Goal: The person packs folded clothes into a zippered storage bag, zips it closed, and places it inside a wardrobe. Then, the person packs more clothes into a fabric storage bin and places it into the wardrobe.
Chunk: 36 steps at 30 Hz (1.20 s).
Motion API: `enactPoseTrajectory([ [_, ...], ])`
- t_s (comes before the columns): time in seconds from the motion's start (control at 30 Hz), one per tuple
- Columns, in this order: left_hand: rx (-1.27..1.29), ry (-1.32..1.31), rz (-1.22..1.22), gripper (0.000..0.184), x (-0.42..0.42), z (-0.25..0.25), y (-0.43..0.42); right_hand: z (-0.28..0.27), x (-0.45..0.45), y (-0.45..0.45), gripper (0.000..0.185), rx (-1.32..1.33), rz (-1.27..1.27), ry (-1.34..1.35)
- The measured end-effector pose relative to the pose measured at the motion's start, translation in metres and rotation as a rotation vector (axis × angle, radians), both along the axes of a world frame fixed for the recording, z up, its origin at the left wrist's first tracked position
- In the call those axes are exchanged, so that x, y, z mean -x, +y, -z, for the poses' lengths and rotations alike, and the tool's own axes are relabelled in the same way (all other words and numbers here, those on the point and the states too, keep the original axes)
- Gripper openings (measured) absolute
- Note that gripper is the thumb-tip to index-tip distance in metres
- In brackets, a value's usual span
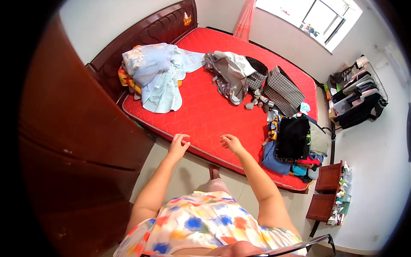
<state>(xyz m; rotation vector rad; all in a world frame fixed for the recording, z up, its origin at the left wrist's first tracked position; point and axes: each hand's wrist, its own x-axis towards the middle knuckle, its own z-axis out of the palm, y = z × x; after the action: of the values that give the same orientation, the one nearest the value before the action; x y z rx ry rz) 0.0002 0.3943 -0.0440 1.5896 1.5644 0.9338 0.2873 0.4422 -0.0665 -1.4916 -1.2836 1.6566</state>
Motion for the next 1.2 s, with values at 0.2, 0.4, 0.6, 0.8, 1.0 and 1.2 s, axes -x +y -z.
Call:
enactPoseTrajectory([
  [0.2, 0.063, 0.048, -0.121, 0.032, 0.002, 0.040, 0.074, 0.082, -0.037, 0.143, 0.029, 0.070, 0.119, -0.046],
  [0.4, 0.121, 0.006, -0.193, 0.035, -0.018, 0.044, 0.115, 0.187, -0.090, 0.291, 0.037, -0.384, 0.204, -0.690],
  [0.6, 0.227, 0.059, -0.158, 0.031, -0.064, 0.018, 0.174, 0.168, -0.147, 0.409, 0.035, -0.320, 0.294, -0.891],
  [0.8, 0.324, 0.059, -0.148, 0.025, -0.071, 0.024, 0.170, 0.150, -0.164, 0.462, 0.055, -0.321, 0.119, -0.789],
  [1.0, 0.361, -0.041, -0.177, 0.023, -0.073, 0.039, 0.167, 0.039, -0.101, 0.491, 0.058, -0.716, 0.054, -0.427],
  [1.2, 0.149, 0.050, -0.296, 0.033, -0.081, 0.016, 0.202, -0.083, -0.055, 0.418, 0.059, -0.825, -0.150, 0.087],
])
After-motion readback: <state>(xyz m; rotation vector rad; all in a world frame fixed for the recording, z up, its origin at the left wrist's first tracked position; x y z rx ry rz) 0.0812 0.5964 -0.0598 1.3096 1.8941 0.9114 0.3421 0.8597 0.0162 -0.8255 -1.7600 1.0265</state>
